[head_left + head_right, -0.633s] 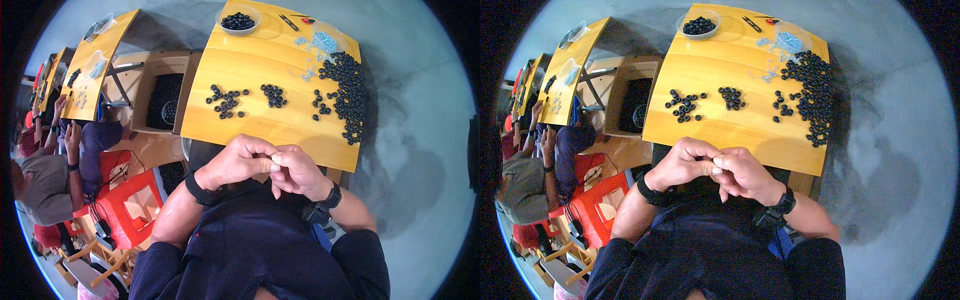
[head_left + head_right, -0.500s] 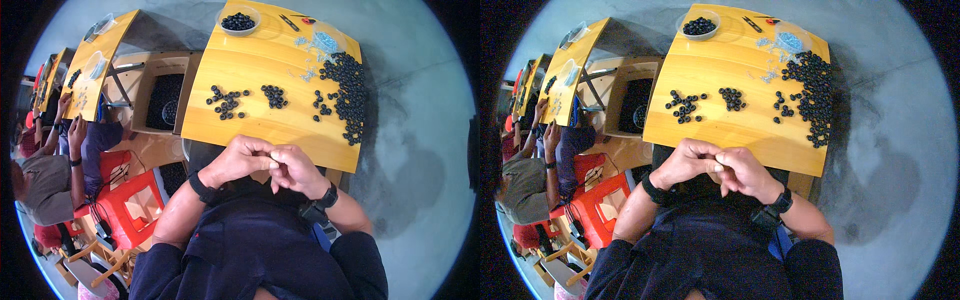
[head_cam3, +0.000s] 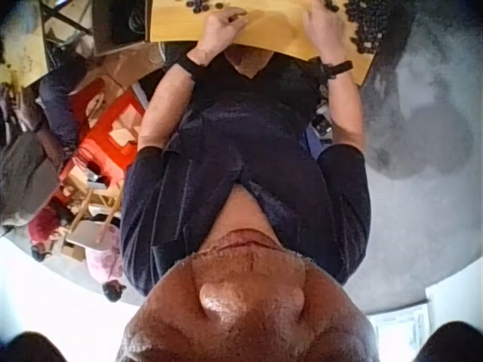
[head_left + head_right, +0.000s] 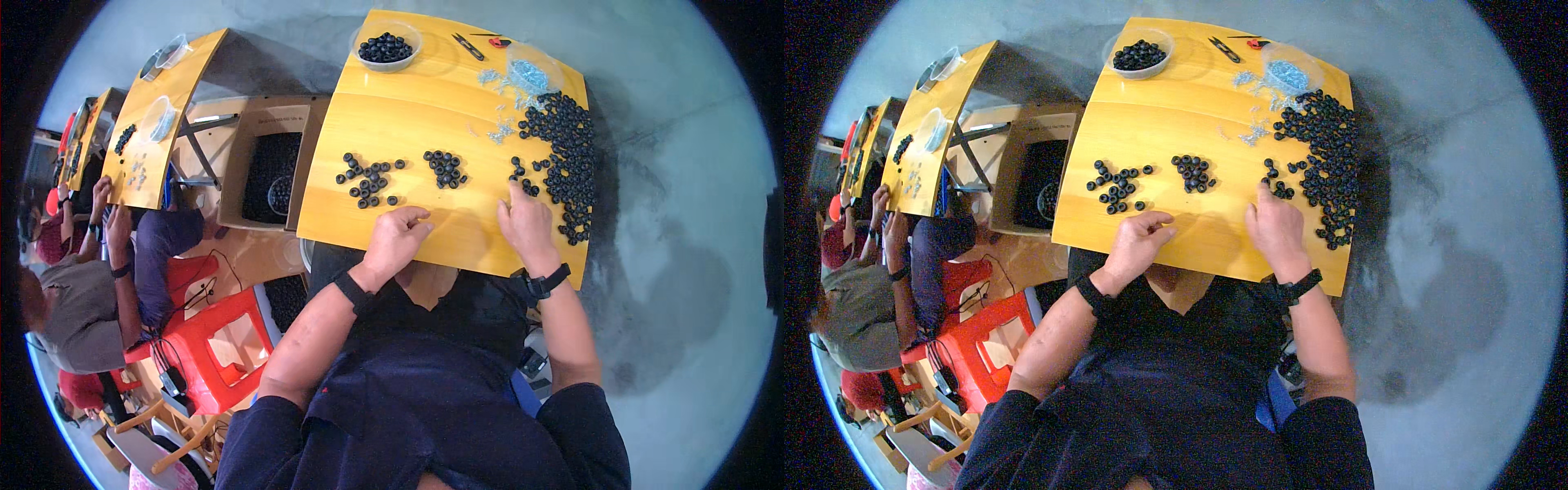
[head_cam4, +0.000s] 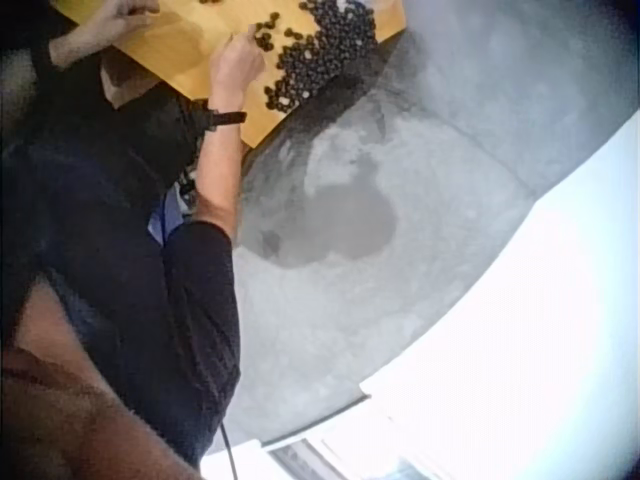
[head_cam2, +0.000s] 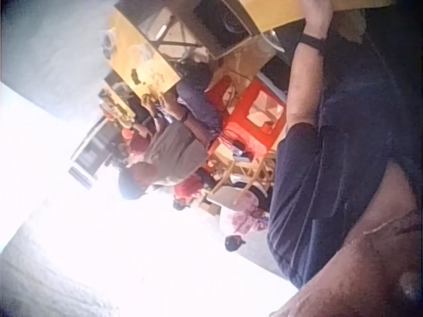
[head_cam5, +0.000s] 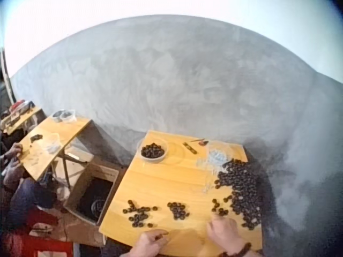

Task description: Sorting and inspecting black rubber or plastic components on a table.

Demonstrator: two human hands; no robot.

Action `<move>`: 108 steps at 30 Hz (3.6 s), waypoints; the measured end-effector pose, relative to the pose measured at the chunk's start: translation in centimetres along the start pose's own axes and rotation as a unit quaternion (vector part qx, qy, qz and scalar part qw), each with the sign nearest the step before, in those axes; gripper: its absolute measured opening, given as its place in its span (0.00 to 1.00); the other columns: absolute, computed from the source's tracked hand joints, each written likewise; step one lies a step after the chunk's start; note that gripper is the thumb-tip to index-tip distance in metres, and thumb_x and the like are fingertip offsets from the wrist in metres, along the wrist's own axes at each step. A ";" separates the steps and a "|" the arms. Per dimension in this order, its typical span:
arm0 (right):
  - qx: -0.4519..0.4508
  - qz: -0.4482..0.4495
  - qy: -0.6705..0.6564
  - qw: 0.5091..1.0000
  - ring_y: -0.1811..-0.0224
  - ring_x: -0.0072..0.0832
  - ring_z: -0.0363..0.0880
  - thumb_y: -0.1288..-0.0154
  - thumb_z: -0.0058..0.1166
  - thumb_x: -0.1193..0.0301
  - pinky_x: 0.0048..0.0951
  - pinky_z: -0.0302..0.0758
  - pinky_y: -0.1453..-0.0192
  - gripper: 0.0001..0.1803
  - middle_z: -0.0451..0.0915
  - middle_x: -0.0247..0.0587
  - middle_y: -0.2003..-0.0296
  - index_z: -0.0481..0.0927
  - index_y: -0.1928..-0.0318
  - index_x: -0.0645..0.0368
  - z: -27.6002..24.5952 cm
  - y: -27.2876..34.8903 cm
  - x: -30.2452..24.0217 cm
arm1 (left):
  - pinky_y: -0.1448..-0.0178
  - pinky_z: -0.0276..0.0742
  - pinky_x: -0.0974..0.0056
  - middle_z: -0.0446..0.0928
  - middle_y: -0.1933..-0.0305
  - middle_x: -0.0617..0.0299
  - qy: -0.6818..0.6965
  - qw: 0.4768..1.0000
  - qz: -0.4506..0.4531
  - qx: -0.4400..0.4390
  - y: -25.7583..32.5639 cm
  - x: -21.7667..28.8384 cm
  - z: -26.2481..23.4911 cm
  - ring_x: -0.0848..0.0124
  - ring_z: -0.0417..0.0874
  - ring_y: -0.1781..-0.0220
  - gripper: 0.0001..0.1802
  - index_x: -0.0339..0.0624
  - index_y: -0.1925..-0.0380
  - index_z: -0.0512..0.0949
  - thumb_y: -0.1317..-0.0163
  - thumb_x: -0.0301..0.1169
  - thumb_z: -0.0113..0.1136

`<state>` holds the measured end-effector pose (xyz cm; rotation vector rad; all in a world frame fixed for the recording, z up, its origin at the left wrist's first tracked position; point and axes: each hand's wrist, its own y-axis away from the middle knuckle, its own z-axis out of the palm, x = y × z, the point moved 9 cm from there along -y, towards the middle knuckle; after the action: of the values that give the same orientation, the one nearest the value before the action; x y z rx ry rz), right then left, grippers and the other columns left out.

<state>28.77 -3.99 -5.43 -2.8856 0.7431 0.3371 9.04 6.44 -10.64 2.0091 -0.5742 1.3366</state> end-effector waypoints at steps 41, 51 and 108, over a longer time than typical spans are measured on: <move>-0.340 0.186 -0.781 0.489 0.86 0.20 0.75 0.34 0.52 0.71 0.22 0.75 0.83 0.08 0.78 0.34 0.77 0.78 0.63 0.65 6.9 3.6 -10.1 | 0.64 0.73 0.75 0.79 0.63 0.67 0.189 0.977 0.060 -0.075 1.4 2.1 -0.3 0.81 0.75 0.67 0.15 0.36 0.50 0.78 0.37 0.27 0.59; -0.193 0.156 -0.553 0.795 0.85 0.23 0.75 0.37 0.53 0.70 0.25 0.73 0.81 0.08 0.78 0.37 0.78 0.79 0.65 0.63 4.8 -3.0 -5.3 | 0.65 0.74 0.74 0.76 0.66 0.65 0.257 0.964 0.027 -0.057 0.9 1.1 -1.1 0.79 0.76 0.70 0.07 0.32 0.61 0.77 0.37 0.23 0.58; 0.033 -0.228 -0.368 0.901 0.70 0.40 0.79 0.43 0.55 0.81 0.35 0.76 0.67 0.08 0.77 0.47 0.70 0.79 0.62 0.64 -5.9 4.4 -13.8 | 0.66 0.80 0.71 0.80 0.66 0.61 0.364 0.927 0.011 -0.086 4.6 2.9 -0.4 0.75 0.81 0.72 0.09 0.34 0.57 0.77 0.36 0.23 0.56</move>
<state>15.88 -2.60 3.35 -2.4364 -0.0524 1.1940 6.85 3.49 -6.58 1.2275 -0.3403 1.8271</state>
